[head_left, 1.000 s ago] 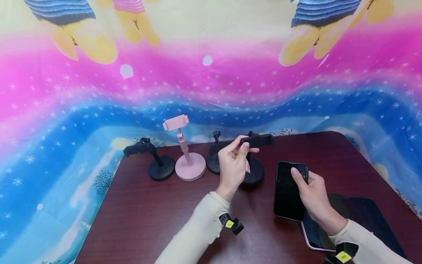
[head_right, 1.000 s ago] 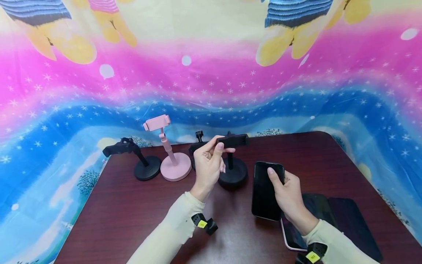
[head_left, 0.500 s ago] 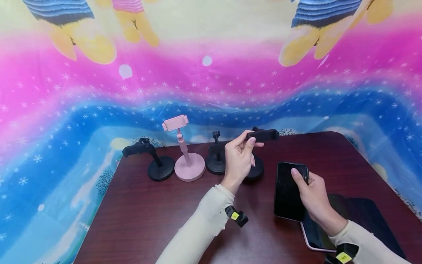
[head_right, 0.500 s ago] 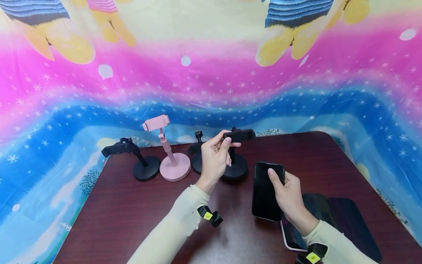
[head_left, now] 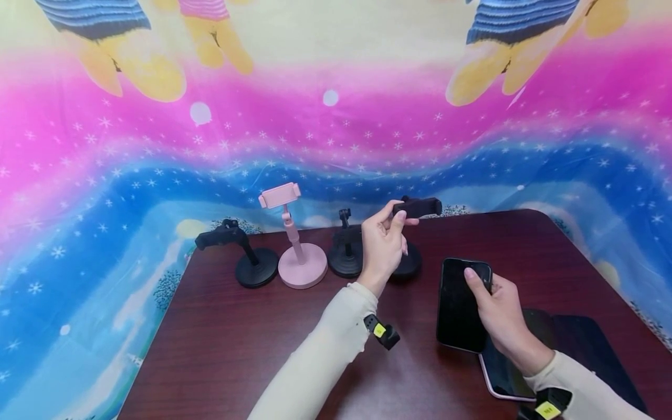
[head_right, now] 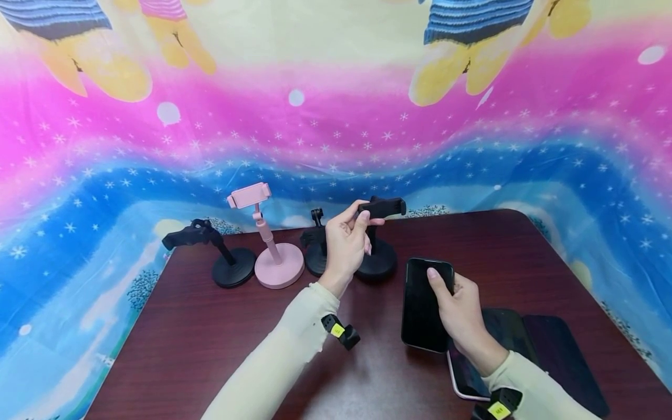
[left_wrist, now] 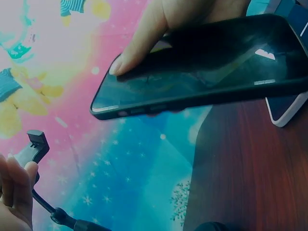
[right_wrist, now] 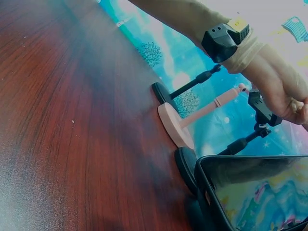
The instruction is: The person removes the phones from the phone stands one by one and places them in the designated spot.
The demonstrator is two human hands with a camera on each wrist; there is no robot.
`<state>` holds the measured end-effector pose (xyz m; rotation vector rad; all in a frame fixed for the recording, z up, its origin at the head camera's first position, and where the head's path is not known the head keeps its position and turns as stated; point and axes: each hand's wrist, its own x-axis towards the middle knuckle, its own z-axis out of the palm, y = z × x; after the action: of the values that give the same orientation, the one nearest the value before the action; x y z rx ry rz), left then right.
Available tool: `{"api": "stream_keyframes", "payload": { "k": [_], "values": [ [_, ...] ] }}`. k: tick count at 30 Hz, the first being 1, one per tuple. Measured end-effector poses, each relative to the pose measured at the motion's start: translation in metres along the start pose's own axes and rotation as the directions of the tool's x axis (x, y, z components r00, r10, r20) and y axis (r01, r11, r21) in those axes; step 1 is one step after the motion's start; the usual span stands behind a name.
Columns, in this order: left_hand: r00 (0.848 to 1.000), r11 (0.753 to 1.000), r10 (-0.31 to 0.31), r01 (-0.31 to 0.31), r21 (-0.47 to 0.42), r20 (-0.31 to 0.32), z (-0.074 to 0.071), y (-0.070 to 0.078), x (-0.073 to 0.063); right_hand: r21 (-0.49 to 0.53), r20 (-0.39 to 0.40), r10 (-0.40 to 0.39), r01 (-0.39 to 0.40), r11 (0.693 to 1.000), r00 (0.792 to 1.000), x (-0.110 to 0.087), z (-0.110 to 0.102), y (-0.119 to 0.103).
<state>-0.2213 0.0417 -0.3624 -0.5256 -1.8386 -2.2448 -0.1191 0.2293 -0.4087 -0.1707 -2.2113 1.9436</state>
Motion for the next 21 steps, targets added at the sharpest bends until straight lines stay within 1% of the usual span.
{"api": "stream_keyframes", "payload": {
  "k": [4,7,12,18,21],
  "values": [
    [1.000,1.000,-0.023,0.023,-0.001,-0.019,-0.0001,-0.0030,0.0025,0.017,0.011,-0.003,0.002,1.000,1.000,0.0001,-0.0012,0.0009],
    [0.999,0.999,-0.044,0.044,0.007,-0.020,-0.0004,-0.0050,0.0039,0.020,0.017,0.002,-0.002,1.000,1.000,-0.0004,-0.0017,0.0011],
    [0.994,0.994,-0.100,0.101,0.028,-0.031,0.0000,-0.0067,0.0039,0.030,0.021,0.001,-0.002,1.000,1.000,-0.0008,-0.0023,0.0014],
    [0.988,0.988,-0.141,0.144,0.053,-0.057,0.0025,-0.0027,0.0048,0.003,0.015,0.001,-0.001,1.000,1.000,-0.0002,-0.0031,0.0023],
    [0.982,0.980,-0.177,0.182,0.084,-0.062,0.0036,0.0002,0.0059,-0.014,0.015,0.003,-0.003,1.000,1.000,0.0000,-0.0039,0.0026]
  ]
}}
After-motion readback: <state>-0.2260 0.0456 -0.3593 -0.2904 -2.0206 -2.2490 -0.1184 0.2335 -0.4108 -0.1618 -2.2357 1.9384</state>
